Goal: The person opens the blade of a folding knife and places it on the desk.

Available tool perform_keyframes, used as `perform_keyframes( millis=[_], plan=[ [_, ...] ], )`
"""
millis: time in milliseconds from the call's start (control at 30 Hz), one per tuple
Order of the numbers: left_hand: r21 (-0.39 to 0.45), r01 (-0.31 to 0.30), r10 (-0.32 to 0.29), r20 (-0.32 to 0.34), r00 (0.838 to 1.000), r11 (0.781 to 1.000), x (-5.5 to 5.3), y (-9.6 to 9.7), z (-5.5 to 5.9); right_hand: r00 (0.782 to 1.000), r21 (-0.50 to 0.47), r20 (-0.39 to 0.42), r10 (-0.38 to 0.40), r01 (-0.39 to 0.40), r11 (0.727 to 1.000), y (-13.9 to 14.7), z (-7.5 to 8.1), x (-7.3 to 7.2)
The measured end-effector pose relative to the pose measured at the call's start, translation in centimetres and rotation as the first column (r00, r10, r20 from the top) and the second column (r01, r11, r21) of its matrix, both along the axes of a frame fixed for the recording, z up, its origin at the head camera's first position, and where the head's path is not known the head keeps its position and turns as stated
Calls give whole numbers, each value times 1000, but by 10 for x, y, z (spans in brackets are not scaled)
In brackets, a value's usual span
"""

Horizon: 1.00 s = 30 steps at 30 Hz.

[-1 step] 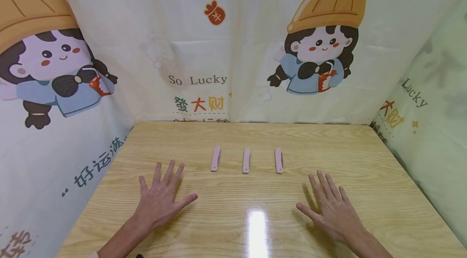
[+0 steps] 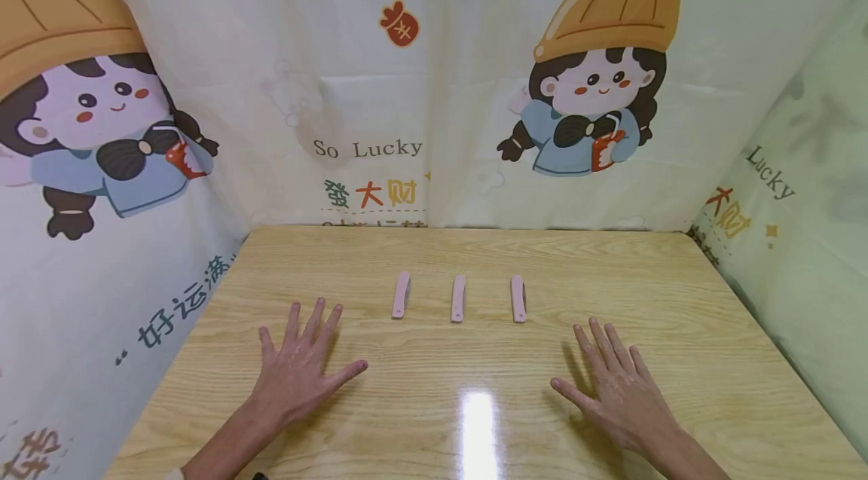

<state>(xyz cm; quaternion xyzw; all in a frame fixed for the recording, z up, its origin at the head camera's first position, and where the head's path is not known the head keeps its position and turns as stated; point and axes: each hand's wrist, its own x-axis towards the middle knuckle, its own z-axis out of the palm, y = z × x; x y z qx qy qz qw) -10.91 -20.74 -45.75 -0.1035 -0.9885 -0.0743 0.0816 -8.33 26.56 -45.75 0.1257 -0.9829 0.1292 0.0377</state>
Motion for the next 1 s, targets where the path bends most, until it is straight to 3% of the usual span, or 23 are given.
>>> perform_keyframes(
  millis=[167, 300, 467, 567, 633, 733, 900, 1000],
  plan=[
    [26, 5, -6, 24, 1000, 1000, 0, 1, 2, 1000, -17, -13, 8, -8, 1000, -3, -1, 2],
    [70, 24, -27, 51, 998, 997, -10, 9, 6, 995, -46, -94, 30, -34, 998, -11, 0, 1],
    [140, 21, -35, 99, 994, 990, -43, 29, 6, 979, -85, -192, 61, -79, 993, -30, 3, -3],
    [188, 6, -30, 126, 992, 982, -68, 45, 6, 990, -182, -127, 68, -90, 979, -41, 7, -6],
    [192, 16, -41, 130, 991, 981, -83, 57, 5, 997, -283, -41, 68, -77, 956, -46, 10, -8],
    [148, 28, -48, 130, 990, 989, -100, 71, 1, 990, -445, 99, 100, -46, 894, -50, 12, -11],
    [157, -56, 33, 145, 989, 986, -112, 83, -6, 937, -636, 245, 249, -38, 771, -61, 7, -17],
    [206, -84, 57, 137, 989, 975, -115, 85, -6, 913, -688, 269, 306, -40, 725, -68, 4, -23]
  ],
)
